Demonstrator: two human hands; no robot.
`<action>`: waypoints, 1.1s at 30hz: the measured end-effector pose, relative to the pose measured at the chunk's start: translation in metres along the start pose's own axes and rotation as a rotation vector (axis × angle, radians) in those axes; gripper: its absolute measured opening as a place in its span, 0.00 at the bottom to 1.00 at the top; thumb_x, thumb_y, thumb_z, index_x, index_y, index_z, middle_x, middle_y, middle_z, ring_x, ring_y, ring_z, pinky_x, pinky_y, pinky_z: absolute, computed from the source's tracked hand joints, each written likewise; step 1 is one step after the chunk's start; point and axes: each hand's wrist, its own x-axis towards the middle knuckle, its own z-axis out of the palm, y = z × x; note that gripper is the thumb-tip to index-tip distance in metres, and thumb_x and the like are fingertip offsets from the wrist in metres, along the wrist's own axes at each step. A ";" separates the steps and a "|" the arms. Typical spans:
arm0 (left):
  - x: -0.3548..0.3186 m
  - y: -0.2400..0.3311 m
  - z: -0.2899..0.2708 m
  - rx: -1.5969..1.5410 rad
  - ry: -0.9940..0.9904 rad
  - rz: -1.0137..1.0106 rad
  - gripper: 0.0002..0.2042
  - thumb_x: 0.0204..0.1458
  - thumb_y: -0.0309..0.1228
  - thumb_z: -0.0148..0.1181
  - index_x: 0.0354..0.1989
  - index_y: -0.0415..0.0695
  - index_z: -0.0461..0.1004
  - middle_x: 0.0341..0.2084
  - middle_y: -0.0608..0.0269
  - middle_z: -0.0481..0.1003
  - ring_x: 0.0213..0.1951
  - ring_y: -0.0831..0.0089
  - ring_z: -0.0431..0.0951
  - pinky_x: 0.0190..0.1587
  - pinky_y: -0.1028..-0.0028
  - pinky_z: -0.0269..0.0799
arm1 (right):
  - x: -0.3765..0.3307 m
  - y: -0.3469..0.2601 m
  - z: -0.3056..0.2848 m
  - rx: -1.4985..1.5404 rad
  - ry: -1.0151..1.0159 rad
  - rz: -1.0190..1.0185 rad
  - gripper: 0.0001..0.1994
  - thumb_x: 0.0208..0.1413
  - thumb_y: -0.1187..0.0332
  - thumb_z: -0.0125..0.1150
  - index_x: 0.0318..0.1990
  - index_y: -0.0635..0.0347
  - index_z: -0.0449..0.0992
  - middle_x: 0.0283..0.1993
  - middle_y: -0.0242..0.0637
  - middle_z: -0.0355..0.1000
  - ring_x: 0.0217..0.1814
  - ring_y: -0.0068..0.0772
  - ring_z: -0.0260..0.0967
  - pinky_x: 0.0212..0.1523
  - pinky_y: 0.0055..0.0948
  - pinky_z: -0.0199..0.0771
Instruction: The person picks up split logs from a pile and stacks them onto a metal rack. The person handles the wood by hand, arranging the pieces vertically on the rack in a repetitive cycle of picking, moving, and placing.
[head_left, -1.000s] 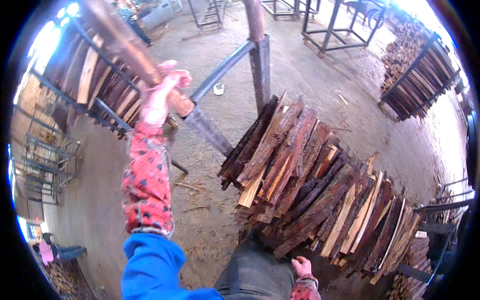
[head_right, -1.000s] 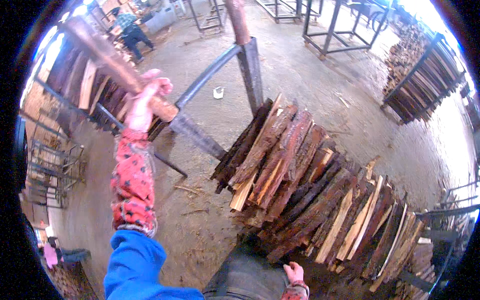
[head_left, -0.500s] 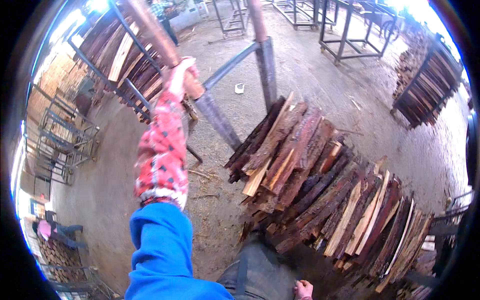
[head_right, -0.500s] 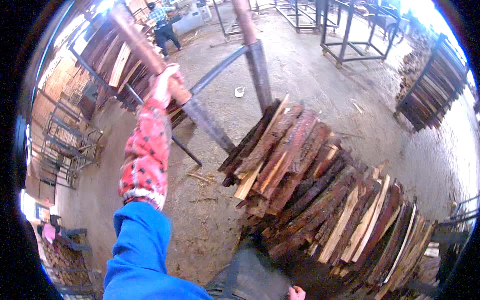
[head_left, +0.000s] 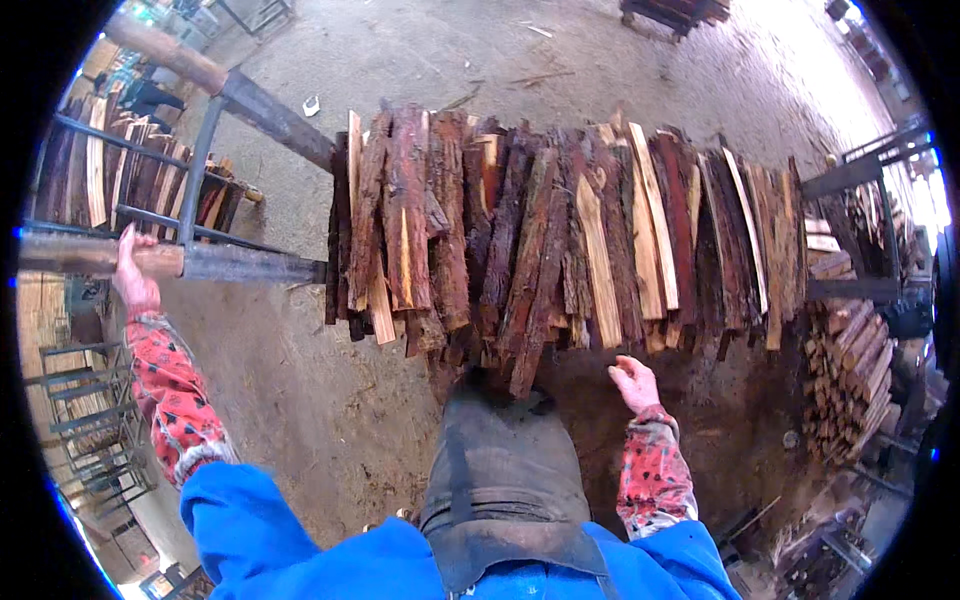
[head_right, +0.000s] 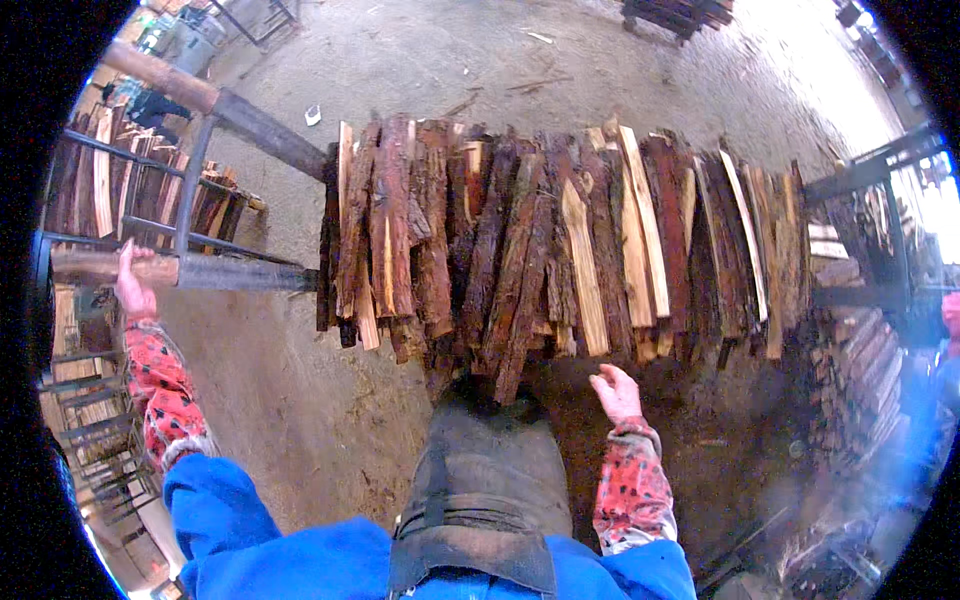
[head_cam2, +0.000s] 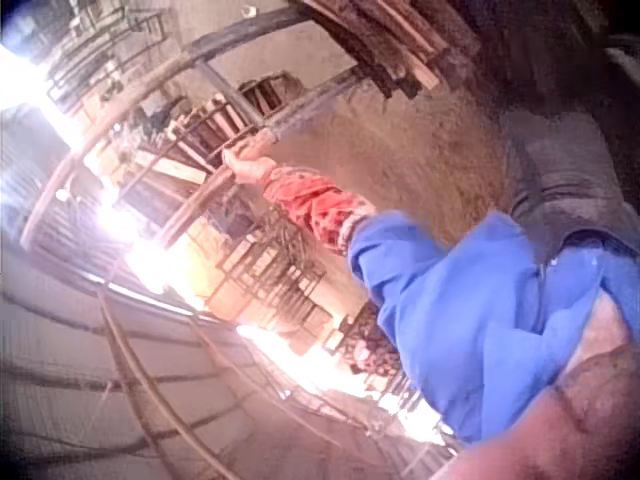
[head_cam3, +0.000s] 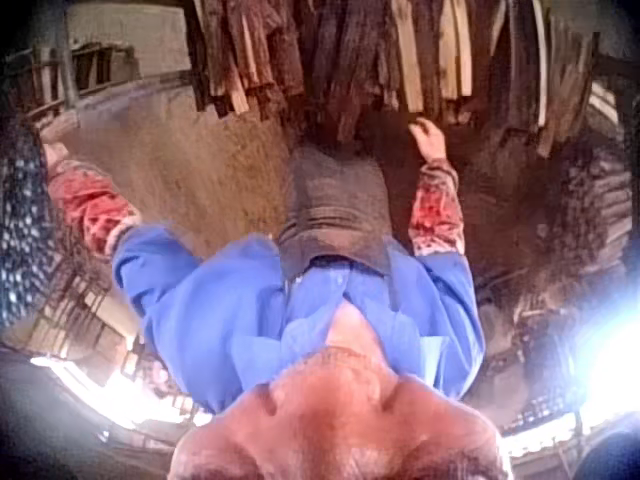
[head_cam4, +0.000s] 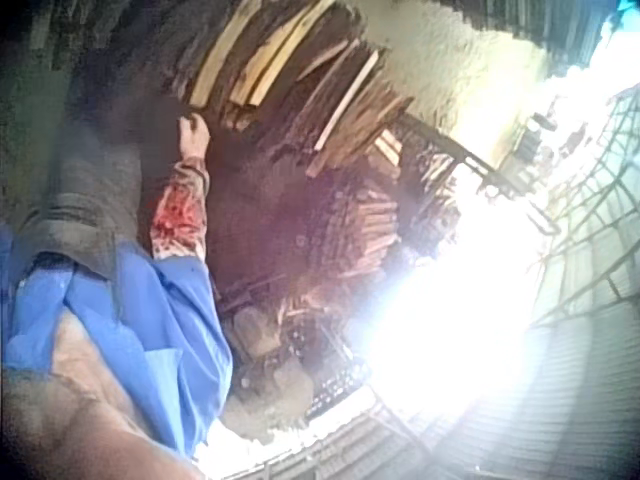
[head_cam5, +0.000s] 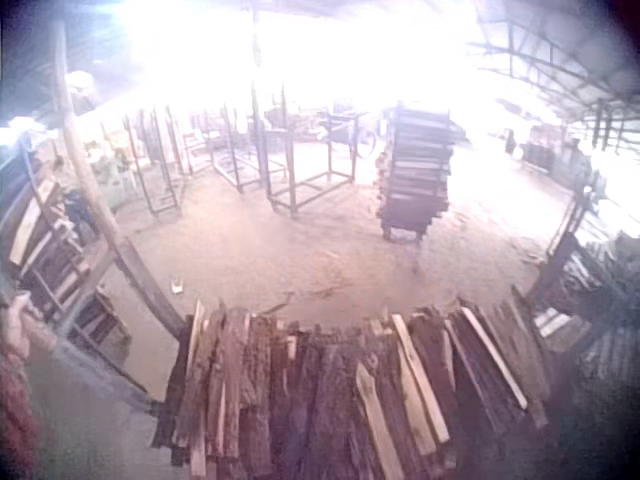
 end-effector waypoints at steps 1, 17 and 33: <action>0.001 -0.006 -0.004 -0.042 0.022 -0.021 0.13 0.53 0.32 0.57 0.42 0.36 0.73 0.24 0.65 0.72 0.31 0.73 0.73 0.44 0.71 0.70 | -0.006 0.018 -0.005 -0.009 0.034 0.073 0.23 0.50 0.61 0.63 0.50 0.69 0.72 0.42 0.45 0.76 0.45 0.35 0.74 0.49 0.31 0.71; -0.063 0.005 -0.027 0.048 -0.023 -0.145 0.11 0.54 0.40 0.56 0.31 0.44 0.73 0.29 0.65 0.74 0.35 0.74 0.74 0.41 0.70 0.71 | -0.302 0.193 0.116 0.200 -0.113 0.579 0.14 0.49 0.62 0.62 0.36 0.65 0.79 0.25 0.36 0.74 0.28 0.22 0.70 0.28 0.27 0.69; -0.014 -0.051 -0.054 0.064 -0.123 -0.236 0.11 0.51 0.41 0.57 0.27 0.46 0.72 0.27 0.65 0.75 0.34 0.73 0.73 0.43 0.71 0.68 | -0.334 0.165 0.131 0.111 0.027 0.466 0.25 0.49 0.57 0.62 0.50 0.66 0.73 0.44 0.47 0.76 0.46 0.39 0.74 0.50 0.34 0.71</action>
